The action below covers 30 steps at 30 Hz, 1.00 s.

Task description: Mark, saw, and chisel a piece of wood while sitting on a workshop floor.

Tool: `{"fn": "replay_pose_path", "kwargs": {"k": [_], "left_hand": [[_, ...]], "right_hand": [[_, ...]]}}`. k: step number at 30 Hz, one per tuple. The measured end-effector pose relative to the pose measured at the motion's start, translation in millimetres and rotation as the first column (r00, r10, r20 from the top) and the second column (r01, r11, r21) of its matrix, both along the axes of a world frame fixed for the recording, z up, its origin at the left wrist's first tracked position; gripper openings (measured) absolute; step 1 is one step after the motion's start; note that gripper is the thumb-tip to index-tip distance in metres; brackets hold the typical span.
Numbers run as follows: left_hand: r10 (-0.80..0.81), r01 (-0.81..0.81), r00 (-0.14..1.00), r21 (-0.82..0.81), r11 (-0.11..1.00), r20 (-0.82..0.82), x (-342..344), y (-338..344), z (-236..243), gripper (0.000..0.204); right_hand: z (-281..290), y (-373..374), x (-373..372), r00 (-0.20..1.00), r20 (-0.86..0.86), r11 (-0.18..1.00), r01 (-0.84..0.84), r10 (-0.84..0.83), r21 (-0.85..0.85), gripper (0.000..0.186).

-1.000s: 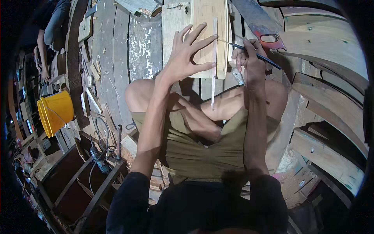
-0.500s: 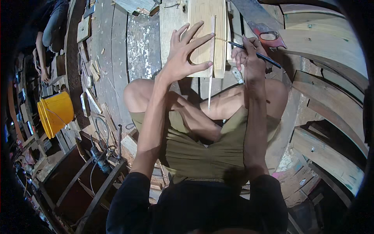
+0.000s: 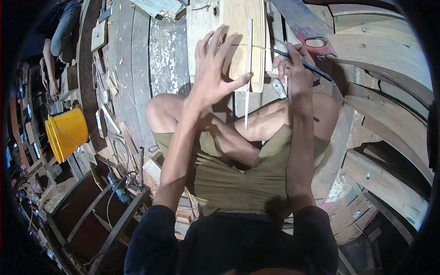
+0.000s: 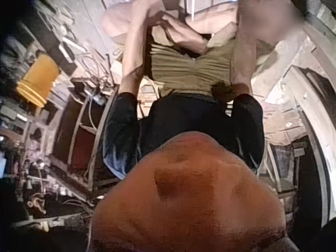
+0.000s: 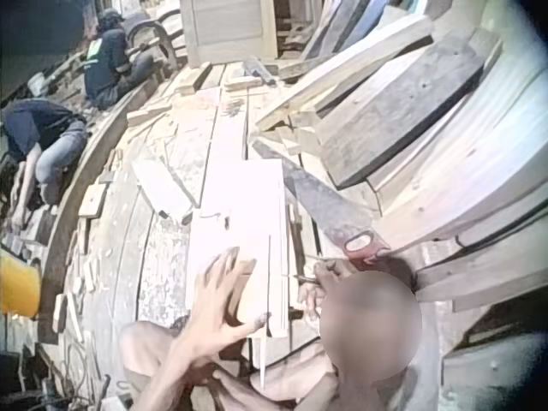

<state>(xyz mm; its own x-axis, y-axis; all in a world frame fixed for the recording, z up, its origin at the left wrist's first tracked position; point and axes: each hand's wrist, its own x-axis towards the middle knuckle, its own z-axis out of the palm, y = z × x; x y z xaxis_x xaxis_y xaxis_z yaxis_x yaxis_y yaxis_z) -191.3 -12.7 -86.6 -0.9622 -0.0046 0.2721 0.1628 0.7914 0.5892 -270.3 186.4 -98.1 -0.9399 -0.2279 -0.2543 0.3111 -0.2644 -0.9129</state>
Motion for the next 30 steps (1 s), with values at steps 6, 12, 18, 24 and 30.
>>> {"fn": "replay_pose_path", "kwargs": {"k": [6,12,18,24,30], "left_hand": [[0.380,-0.403,0.858,-0.006,0.915,0.345,50.6,62.5,32.2,0.043],[0.332,-0.426,0.809,0.096,0.899,0.485,68.2,78.4,10.5,0.038],[0.296,-0.636,0.771,0.661,0.398,0.564,72.8,63.4,23.7,0.019],[0.351,-0.638,0.769,0.613,0.466,0.534,80.2,65.4,22.5,0.020],[0.406,-0.637,0.734,0.344,0.690,0.545,75.4,89.2,13.5,0.027]], "right_hand": [[-2.8,4.2,-0.8,1.000,-0.023,0.999,0.003,-0.004,-0.047,0.023],[1.8,5.8,2.9,0.998,-0.056,0.999,-0.006,0.004,-0.044,0.026],[5.3,7.3,3.0,0.999,-0.040,0.998,0.032,-0.034,-0.050,0.024],[1.7,7.6,2.9,0.999,-0.048,0.997,0.014,-0.017,-0.073,0.025],[0.6,8.5,3.1,0.999,-0.042,0.999,0.007,-0.009,-0.052,0.027]]}}
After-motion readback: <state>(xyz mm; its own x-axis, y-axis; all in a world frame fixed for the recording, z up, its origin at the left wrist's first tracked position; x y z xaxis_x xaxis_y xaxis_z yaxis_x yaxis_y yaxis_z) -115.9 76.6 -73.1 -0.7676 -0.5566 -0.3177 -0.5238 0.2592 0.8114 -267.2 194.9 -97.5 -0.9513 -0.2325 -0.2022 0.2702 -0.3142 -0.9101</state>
